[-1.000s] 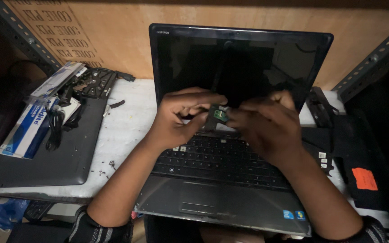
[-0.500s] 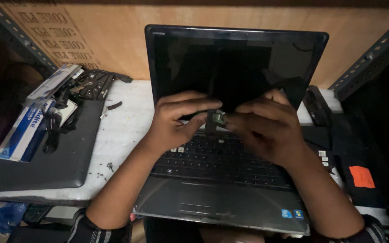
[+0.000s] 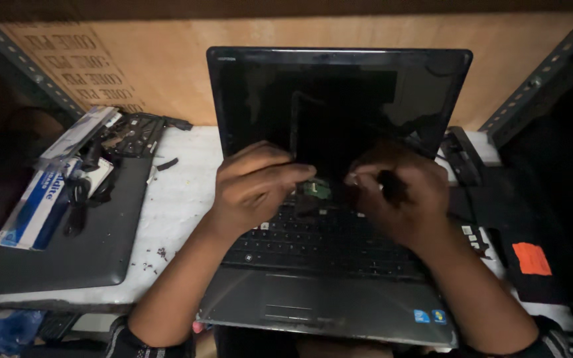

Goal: The person uses a screwdriver to remove screws from a laptop, then detaches the keyboard and internal components. The person handles the keyboard, ribbon cable, and hard drive, placing them aside on the workbench.

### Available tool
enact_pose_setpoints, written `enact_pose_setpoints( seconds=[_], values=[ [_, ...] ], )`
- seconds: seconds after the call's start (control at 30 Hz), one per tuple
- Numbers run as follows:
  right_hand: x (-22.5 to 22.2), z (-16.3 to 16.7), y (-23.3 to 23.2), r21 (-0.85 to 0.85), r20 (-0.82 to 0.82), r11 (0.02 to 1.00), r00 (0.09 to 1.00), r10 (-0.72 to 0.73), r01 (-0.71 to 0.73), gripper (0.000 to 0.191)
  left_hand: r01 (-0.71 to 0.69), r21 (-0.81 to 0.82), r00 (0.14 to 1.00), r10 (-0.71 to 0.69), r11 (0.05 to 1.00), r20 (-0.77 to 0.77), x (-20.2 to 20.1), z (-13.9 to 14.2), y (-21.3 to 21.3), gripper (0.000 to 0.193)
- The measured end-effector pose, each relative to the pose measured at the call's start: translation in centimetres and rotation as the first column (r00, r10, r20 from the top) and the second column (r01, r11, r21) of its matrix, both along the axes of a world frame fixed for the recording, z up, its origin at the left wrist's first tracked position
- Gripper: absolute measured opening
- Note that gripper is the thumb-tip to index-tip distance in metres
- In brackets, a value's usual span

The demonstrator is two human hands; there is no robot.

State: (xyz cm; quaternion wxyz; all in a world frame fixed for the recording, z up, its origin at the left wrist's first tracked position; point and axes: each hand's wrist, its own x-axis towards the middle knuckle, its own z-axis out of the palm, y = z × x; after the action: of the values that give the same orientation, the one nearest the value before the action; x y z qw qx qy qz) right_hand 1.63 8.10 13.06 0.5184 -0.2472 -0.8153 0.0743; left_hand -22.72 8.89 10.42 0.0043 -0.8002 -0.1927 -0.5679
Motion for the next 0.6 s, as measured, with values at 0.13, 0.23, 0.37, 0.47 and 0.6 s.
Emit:
enact_pose_setpoints(
  seconds=[0.13, 0.23, 0.37, 0.47, 0.6],
  values=[
    [0.4, 0.2, -0.1, -0.006, 0.093, 1.0, 0.995, -0.026, 0.027, 0.016, -0.027, 0.057, 0.999, 0.028, 0.998, -0.027, 0.0, 0.6, -0.1, 0.03],
    [0.2, 0.5, -0.3, 0.06, 0.164, 0.997, 0.985, -0.062, 0.053, 0.02, -0.03, 0.086, 0.998, 0.035, 0.996, -0.056, 0.2, 0.8, -0.3, 0.032],
    [-0.3, 1.0, -0.8, 0.045, 0.239, 0.998, 0.969, -0.059, 0.05, 0.023, -0.029, 0.092, 0.998, 0.034, 0.995, -0.06, 0.4, 1.0, -0.4, 0.029],
    [-0.2, 1.5, -0.9, -0.058, 0.242, 0.995, 0.965, 0.096, -0.085, 0.023, -0.019, 0.081, 0.999, 0.023, 0.996, -0.045, 0.5, 0.9, -0.4, 0.028],
    [0.2, 1.9, -0.8, -0.276, 0.229, 0.953, 0.954, 0.192, -0.125, 0.023, -0.016, 0.076, 0.999, 0.019, 0.997, -0.04, 0.7, 0.9, -0.5, 0.026]
  ],
)
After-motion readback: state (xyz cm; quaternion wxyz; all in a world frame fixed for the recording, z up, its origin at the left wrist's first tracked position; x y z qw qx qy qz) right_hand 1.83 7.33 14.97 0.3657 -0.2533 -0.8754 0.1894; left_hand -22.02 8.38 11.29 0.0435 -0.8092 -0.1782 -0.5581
